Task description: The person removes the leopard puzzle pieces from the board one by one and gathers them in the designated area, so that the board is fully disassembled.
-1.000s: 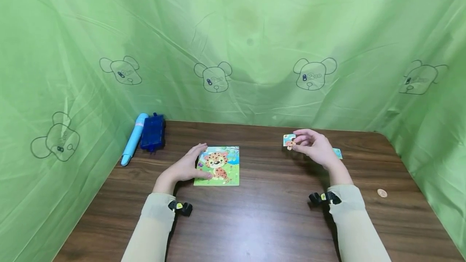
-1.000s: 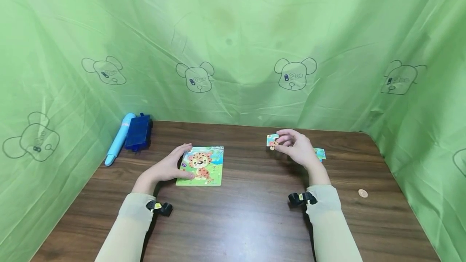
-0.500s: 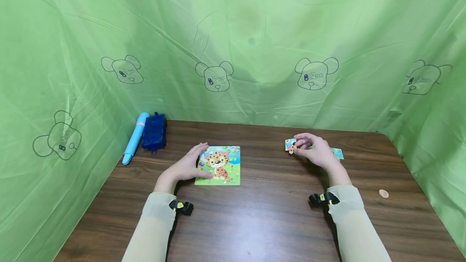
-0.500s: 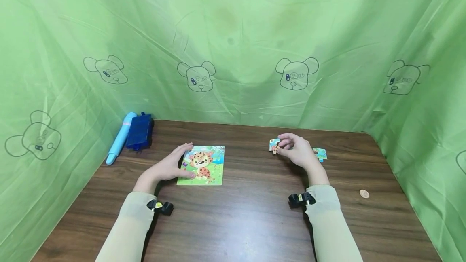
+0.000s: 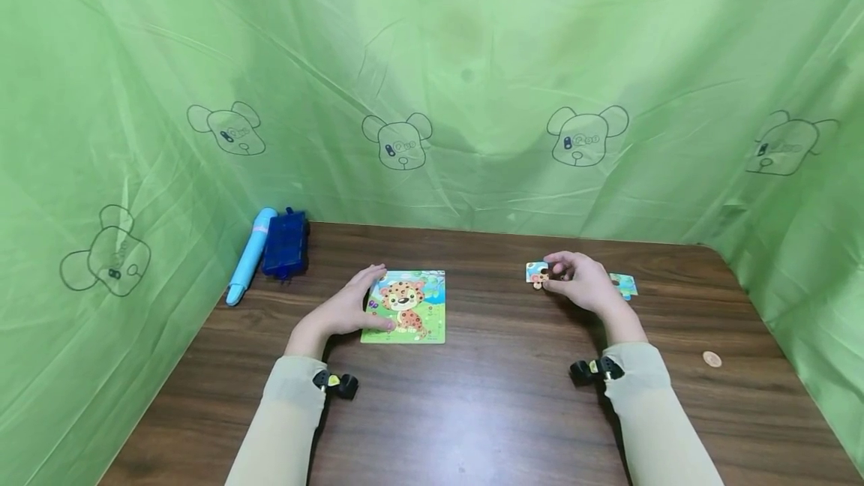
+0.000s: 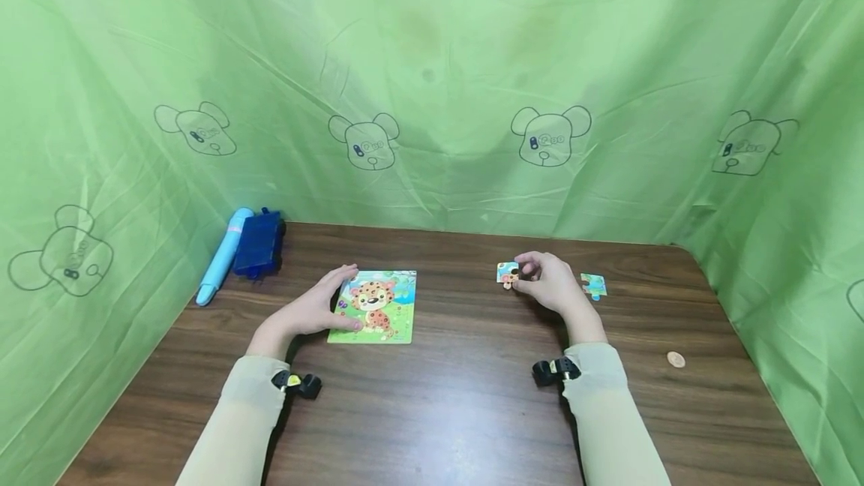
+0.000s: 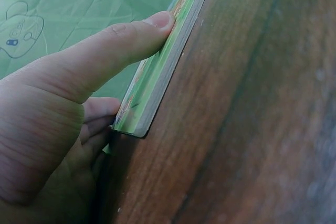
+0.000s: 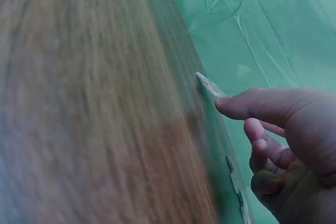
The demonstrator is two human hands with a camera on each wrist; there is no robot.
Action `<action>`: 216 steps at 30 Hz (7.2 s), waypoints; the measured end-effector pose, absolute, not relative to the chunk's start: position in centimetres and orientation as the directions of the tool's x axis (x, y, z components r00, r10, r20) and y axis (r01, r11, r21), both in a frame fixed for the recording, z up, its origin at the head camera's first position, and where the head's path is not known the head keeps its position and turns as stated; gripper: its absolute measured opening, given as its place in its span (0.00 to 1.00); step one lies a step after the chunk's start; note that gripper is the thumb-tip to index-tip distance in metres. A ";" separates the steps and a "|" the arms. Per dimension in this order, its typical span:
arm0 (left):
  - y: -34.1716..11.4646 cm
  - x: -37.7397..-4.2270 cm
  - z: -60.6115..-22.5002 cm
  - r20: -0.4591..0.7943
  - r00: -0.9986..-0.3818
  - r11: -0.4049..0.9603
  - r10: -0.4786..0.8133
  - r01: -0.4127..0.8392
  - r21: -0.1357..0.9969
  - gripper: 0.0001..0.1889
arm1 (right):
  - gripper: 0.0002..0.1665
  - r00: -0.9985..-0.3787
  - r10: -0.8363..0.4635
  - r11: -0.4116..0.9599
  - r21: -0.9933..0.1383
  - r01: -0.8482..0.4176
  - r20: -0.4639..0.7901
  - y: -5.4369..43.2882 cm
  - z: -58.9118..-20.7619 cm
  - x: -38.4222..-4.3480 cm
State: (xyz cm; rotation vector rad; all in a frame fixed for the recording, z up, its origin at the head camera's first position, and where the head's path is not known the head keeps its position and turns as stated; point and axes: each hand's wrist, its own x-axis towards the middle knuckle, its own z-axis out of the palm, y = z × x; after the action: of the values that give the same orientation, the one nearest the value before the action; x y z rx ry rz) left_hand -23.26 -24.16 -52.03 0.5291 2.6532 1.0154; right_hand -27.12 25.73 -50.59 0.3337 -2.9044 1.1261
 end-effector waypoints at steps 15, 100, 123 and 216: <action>-24.1 -23.0 -51.7 -0.108 -0.902 0.688 0.418 0.236 0.687 0.65 | 0.27 -0.975 -0.215 0.791 -0.576 -0.207 0.055 25.5 -50.8 -27.5; -23.5 -23.2 -52.2 -0.018 -0.845 0.609 0.534 0.371 0.701 0.35 | 0.17 -0.892 -0.450 0.537 -0.783 -0.313 0.048 6.5 -49.7 -22.2; -22.3 -22.9 -51.8 -0.054 -0.822 0.590 0.567 0.360 0.722 0.39 | 0.24 -0.919 -0.391 0.545 -0.817 -0.187 -0.050 6.0 -50.6 -22.7; -22.2 -23.1 -51.9 -0.076 -0.825 0.569 0.560 0.316 0.759 0.35 | 0.26 -0.900 -0.434 0.483 -0.833 -0.269 0.039 7.0 -50.9 -22.9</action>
State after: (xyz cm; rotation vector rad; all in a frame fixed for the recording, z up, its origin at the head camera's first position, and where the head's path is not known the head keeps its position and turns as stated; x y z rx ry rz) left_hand -23.05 -22.16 -51.86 0.7192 2.4972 1.1174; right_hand -22.95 6.98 -50.86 0.6841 -2.8543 1.5493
